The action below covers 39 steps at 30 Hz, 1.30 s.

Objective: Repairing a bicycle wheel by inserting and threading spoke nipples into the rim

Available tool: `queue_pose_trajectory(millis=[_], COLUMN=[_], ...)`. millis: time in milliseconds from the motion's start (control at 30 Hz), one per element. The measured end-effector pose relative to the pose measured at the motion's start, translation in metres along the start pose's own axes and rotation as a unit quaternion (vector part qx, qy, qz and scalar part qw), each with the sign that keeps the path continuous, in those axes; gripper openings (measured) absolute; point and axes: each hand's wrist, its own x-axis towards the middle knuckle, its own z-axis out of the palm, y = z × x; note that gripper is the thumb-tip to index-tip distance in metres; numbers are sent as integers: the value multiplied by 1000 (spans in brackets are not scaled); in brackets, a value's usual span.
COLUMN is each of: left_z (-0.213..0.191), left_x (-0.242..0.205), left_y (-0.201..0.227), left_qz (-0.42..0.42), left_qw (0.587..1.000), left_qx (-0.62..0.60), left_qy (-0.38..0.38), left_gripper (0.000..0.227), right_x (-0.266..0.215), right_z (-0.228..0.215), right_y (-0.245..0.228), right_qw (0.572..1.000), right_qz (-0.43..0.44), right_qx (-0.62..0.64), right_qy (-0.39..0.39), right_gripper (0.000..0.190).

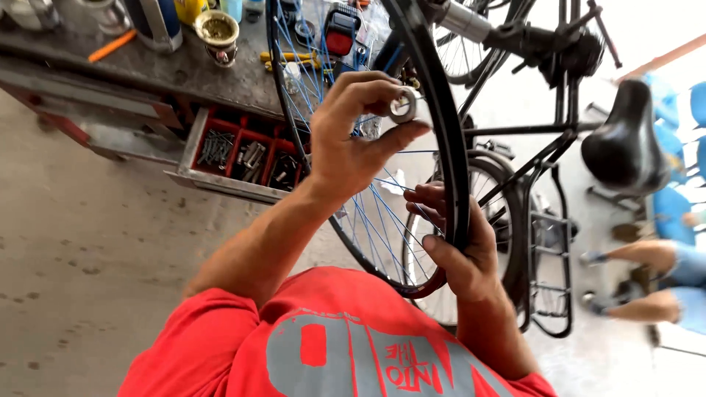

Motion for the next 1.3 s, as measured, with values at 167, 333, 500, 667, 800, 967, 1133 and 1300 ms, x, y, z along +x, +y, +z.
queue_pose_trajectory(millis=[167, 333, 500, 667, 800, 967, 1133, 1300], left_z=[3, 7, 8, 5, 6, 0, 0, 2], left_x=[2, -1, 2, 2, 1, 4, 2, 7], left_y=[1, -2, -3, -3, -9, -3, -10, -29], left_qz=[-5, -1, -10, 16, 20, 45, 66, -19], left_qw=[1000, 999, 1000, 999, 999, 999, 998, 979], left_qx=[-10, -18, 12, 9, 19, 5, -12, -200], left_qy=[27, 30, 23, 29, 29, 15, 5, -34], left_gripper=[40, 40, 40, 39, 44, 38, 36, 34], right_x=[3, 2, 2, 1, 2, 1, 0, 2], right_z=[-4, -2, -5, -9, -6, -7, -6, -6], right_y=[6, 4, 9, 13, 12, 12, 12, 26], right_qw=[1000, 1000, 1000, 1000, 1000, 1000, 1000, 997], right_qz=[-7, 3, -12, -13, -15, -14, -3, -61], right_qx=[-11, -6, 5, -2, -9, -6, 1, 17], right_qy=[-1, 10, 7, 1, -2, 0, 5, 37], right_gripper=[58, 59, 59, 58, 58, 59, 58, 57])
